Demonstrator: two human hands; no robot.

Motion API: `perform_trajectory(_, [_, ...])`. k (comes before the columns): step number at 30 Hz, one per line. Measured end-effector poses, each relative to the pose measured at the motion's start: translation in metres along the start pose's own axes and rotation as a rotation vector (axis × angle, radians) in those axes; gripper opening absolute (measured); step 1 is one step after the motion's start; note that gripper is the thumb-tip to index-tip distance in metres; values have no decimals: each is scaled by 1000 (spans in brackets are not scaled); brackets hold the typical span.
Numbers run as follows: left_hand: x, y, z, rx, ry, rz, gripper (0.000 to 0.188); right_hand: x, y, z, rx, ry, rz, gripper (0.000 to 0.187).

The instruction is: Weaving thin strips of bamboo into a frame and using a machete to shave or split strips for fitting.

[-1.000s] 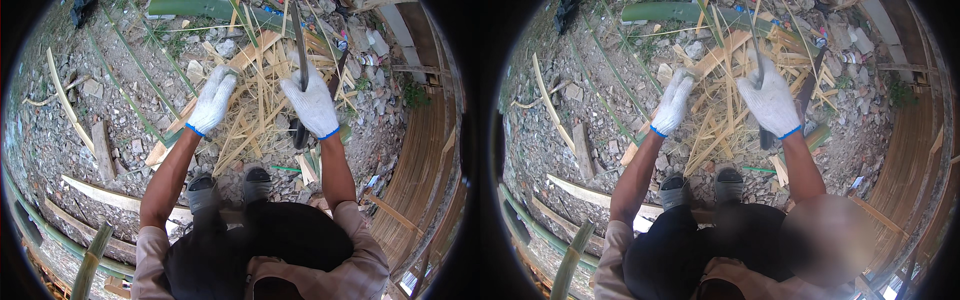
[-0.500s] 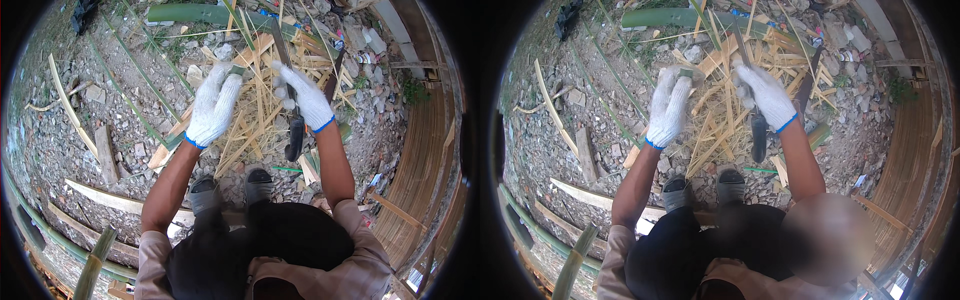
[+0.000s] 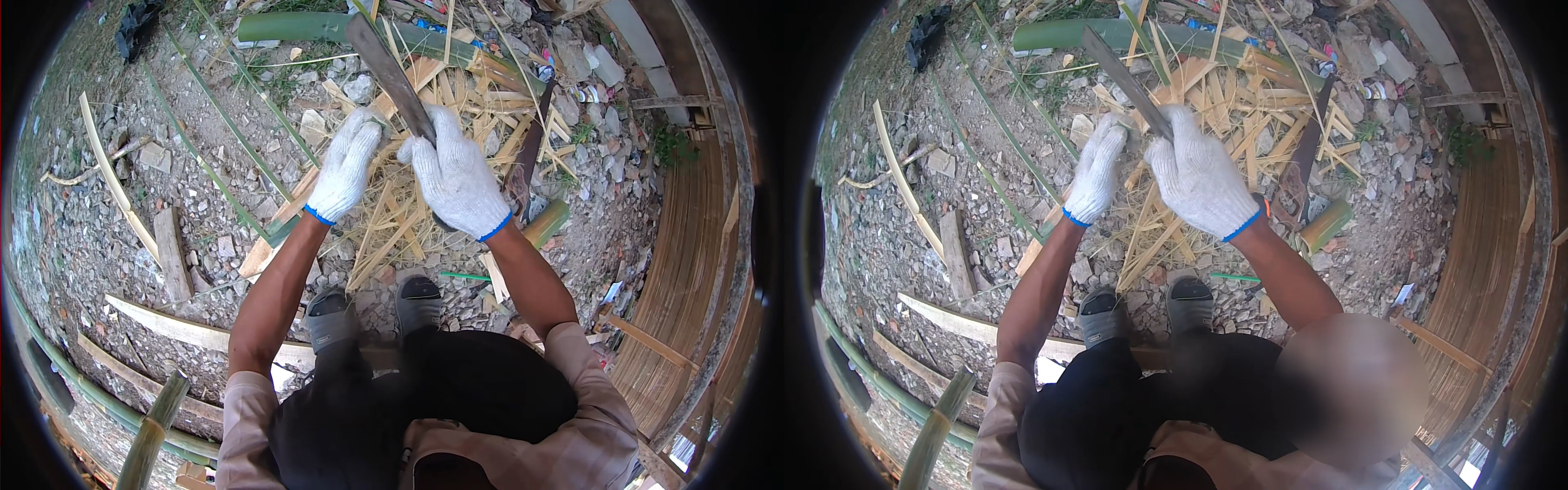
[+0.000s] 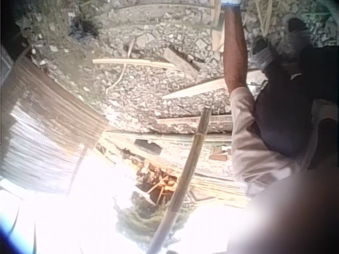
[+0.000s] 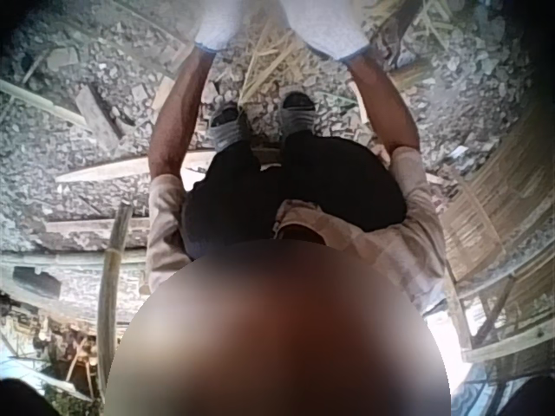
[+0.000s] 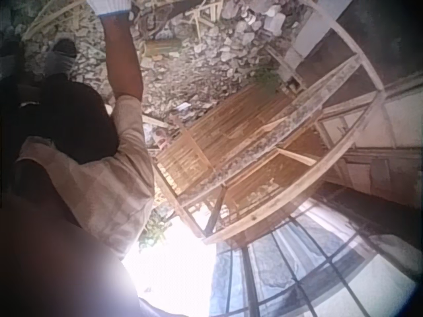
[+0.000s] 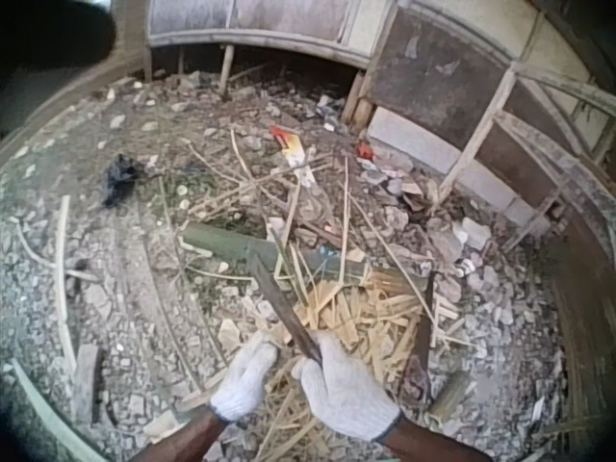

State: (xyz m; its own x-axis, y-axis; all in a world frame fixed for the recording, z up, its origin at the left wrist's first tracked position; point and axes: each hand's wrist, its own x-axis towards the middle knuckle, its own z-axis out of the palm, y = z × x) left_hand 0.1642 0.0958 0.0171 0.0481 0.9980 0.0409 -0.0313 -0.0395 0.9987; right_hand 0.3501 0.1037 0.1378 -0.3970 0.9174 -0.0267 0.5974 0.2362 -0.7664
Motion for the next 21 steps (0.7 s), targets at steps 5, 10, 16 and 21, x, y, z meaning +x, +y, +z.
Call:
perform_trajectory(5, [-1,-12,5,-107,-20,-40,39,9,-3,10,-119,-80,89,39])
perform_trajectory(10, [-4,-3,5,-117,-36,-11,40,7,6,16,-203,-66,-110,33])
perform_trajectory(16, [-7,-13,1,-49,-34,-12,41,7,2,18,-148,-108,-10,34])
perform_trajectory(21, [-8,-21,3,-46,-27,-15,43,6,9,19,-122,-126,20,38])
